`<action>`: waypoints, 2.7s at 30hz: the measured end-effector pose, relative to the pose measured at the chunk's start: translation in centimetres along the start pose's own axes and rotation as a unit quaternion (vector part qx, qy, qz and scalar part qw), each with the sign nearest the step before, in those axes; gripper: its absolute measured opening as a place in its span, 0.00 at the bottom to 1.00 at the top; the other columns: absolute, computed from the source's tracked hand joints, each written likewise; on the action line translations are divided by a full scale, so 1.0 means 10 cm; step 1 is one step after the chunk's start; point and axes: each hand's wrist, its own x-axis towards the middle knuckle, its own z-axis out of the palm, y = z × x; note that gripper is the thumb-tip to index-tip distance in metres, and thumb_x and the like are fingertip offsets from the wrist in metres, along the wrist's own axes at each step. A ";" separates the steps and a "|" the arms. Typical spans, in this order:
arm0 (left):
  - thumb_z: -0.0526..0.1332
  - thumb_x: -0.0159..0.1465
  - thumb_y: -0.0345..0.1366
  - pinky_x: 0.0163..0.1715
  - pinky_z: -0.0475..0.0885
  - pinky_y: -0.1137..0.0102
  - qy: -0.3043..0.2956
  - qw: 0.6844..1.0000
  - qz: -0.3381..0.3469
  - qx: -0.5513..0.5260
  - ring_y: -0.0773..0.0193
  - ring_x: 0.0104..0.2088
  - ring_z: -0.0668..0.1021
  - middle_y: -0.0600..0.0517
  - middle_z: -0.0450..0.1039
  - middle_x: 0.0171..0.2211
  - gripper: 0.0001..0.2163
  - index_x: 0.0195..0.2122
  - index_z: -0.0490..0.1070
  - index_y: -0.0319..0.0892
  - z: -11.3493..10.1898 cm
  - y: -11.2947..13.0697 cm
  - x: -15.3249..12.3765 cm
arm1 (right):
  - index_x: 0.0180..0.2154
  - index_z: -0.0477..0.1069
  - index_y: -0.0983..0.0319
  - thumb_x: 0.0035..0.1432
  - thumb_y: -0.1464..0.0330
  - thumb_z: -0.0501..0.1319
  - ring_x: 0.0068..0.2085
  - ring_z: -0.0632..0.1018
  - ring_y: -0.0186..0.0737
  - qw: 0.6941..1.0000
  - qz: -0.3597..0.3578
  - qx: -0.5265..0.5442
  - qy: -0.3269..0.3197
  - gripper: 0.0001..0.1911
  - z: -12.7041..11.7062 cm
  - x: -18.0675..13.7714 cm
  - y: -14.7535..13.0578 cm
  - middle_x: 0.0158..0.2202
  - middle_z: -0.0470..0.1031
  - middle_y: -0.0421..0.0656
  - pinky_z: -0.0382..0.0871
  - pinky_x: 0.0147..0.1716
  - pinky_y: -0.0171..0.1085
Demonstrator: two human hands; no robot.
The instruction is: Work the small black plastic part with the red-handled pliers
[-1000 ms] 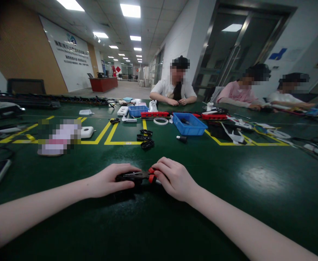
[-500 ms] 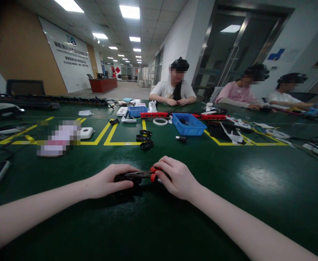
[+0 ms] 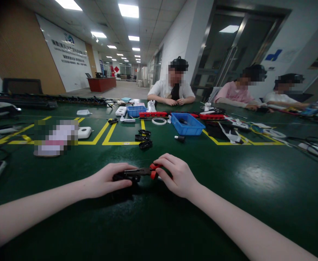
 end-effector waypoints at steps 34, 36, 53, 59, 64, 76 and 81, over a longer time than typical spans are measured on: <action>0.62 0.67 0.41 0.53 0.70 0.61 -0.006 1.000 0.003 0.026 0.55 0.51 0.77 0.47 0.74 0.53 0.21 0.60 0.67 0.44 0.00 -0.07 0.00 | 0.44 0.72 0.61 0.69 0.65 0.51 0.38 0.77 0.41 0.999 0.009 0.008 -0.043 0.13 0.04 0.00 -0.05 0.41 0.75 0.48 0.73 0.36 0.39; 0.62 0.67 0.41 0.52 0.71 0.61 -0.005 1.000 -0.002 0.026 0.54 0.51 0.77 0.46 0.74 0.53 0.21 0.61 0.67 0.44 0.00 -0.07 0.01 | 0.43 0.72 0.61 0.69 0.63 0.52 0.38 0.77 0.41 0.999 0.015 0.005 -0.049 0.12 0.04 0.00 -0.05 0.41 0.75 0.48 0.73 0.35 0.39; 0.63 0.66 0.41 0.51 0.71 0.61 -0.011 0.999 0.004 0.050 0.53 0.51 0.76 0.45 0.74 0.52 0.24 0.62 0.66 0.44 0.01 -0.10 0.02 | 0.44 0.71 0.64 0.56 0.58 0.66 0.37 0.77 0.45 0.992 -0.059 -0.093 -0.056 0.19 0.05 0.01 0.03 0.38 0.77 0.48 0.72 0.35 0.42; 0.62 0.67 0.41 0.50 0.70 0.62 -0.002 0.999 -0.006 0.031 0.54 0.50 0.76 0.46 0.75 0.52 0.23 0.62 0.66 0.45 0.01 -0.09 0.02 | 0.43 0.71 0.61 0.57 0.58 0.66 0.37 0.77 0.44 0.993 -0.048 -0.089 -0.055 0.17 0.02 0.03 0.04 0.39 0.78 0.48 0.71 0.35 0.42; 0.62 0.67 0.41 0.49 0.71 0.63 -0.005 1.000 -0.005 0.019 0.55 0.48 0.77 0.47 0.75 0.50 0.22 0.61 0.67 0.44 0.01 -0.08 0.02 | 0.43 0.71 0.61 0.57 0.58 0.66 0.37 0.77 0.44 0.994 -0.046 -0.086 -0.057 0.17 0.00 0.03 0.04 0.38 0.78 0.47 0.71 0.35 0.41; 0.63 0.67 0.41 0.51 0.71 0.62 -0.014 1.000 -0.006 0.022 0.55 0.49 0.77 0.47 0.76 0.51 0.22 0.61 0.68 0.44 0.00 -0.07 0.02 | 0.43 0.71 0.61 0.56 0.58 0.66 0.37 0.78 0.44 0.993 -0.054 -0.084 -0.055 0.17 0.01 0.03 0.05 0.38 0.78 0.48 0.72 0.35 0.42; 0.63 0.67 0.41 0.52 0.70 0.61 -0.014 1.000 -0.004 0.022 0.54 0.50 0.77 0.47 0.75 0.52 0.22 0.61 0.68 0.44 0.00 -0.07 0.02 | 0.43 0.71 0.61 0.56 0.59 0.66 0.37 0.77 0.44 0.994 -0.049 -0.085 -0.053 0.16 0.02 0.04 0.03 0.38 0.78 0.47 0.72 0.35 0.41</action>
